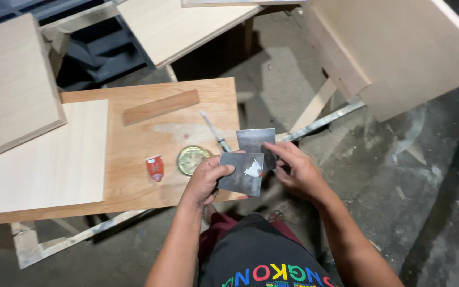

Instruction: The person applies a red substance from a tube and a gray substance from a can onto two small square pads using a metal scraper, rubs the pads together, and then uses one pad to scrape the edge of a wooden panel.

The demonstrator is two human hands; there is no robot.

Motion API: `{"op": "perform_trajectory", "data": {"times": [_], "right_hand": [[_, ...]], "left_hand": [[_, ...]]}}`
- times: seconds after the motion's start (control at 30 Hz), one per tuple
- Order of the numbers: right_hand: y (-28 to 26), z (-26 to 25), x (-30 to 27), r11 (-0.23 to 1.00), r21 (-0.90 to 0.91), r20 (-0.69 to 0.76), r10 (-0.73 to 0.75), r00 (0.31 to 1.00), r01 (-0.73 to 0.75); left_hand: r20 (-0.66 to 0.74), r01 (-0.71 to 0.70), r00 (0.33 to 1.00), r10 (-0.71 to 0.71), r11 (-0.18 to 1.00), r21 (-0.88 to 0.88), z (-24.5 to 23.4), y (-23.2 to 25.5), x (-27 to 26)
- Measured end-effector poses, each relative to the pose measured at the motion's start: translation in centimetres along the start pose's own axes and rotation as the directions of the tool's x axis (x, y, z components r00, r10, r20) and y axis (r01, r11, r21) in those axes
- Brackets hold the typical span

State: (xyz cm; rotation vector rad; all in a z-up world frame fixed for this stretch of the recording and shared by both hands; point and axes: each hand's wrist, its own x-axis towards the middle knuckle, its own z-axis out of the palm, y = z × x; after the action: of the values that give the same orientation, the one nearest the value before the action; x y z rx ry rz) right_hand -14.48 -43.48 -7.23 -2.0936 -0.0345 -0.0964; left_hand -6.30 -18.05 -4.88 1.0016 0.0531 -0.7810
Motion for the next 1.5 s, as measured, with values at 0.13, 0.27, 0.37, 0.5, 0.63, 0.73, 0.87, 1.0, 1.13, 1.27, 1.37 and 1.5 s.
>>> {"op": "perform_trajectory", "data": {"times": [0.13,0.27,0.37,0.5,0.63,0.73,0.87,1.0,1.13,1.27,1.37,1.5], "right_hand": [[3.5,-3.3,-2.5,0.976,-0.193,-0.095,-0.124,0.988,0.104],[6.0,-5.9,-4.4,0.938,-0.292,-0.145,-0.239,0.96,0.189],[8.0,-7.4,-4.5,0.883,-0.415,-0.202,-0.323,0.925,0.218],[8.9,-10.1,-3.7,0.984,-0.172,-0.361,-0.026,0.932,-0.039],[11.2,-11.3,-2.6,0.695,0.712,-0.38,0.5,0.778,-0.099],[9.8,-13.5,-1.5,0.431,0.899,-0.302,0.49,0.818,0.074],[10.8,-14.7,-0.2,0.359,0.933,-0.236,0.56,0.794,0.024],[12.3,-15.3,1.4,0.418,0.907,-0.288,0.513,0.809,0.058],[14.1,-15.5,3.2,0.43,0.9,-0.299,0.481,0.824,0.075],[12.2,-16.2,5.2,0.564,0.826,-0.306,0.456,0.835,-0.005],[9.8,-17.5,6.8,0.719,0.686,-0.307,0.425,0.852,-0.112],[7.2,-19.3,9.2,0.889,0.378,-0.223,0.358,0.907,-0.258]], "left_hand": [[-0.04,-0.005,0.999,0.003,0.999,-0.054,3.9,-3.7,2.0],[-0.013,0.007,1.0,-0.008,0.997,-0.077,7.4,-6.6,3.4],[-0.005,0.018,1.0,-0.019,0.994,-0.108,8.9,-7.7,3.5],[-0.055,0.013,0.998,-0.021,0.99,-0.142,7.1,-10.1,6.5],[-0.113,-0.018,0.994,0.0,0.987,-0.162,6.9,-8.5,9.4],[-0.131,-0.052,0.991,0.03,0.984,-0.169,7.2,-6.6,12.2],[-0.146,-0.036,0.989,0.016,0.99,-0.139,8.7,-4.9,15.2],[-0.127,-0.014,0.992,0.005,0.998,-0.066,9.7,-4.7,17.8],[-0.122,-0.01,0.993,0.005,0.999,-0.039,9.4,-4.4,19.7],[-0.134,-0.012,0.991,0.014,1.0,0.016,8.8,-4.1,20.6],[-0.153,-0.022,0.988,0.028,0.999,0.038,9.2,-3.3,19.5],[-0.155,-0.039,0.987,0.045,0.998,0.043,9.2,-3.2,19.5]]}}
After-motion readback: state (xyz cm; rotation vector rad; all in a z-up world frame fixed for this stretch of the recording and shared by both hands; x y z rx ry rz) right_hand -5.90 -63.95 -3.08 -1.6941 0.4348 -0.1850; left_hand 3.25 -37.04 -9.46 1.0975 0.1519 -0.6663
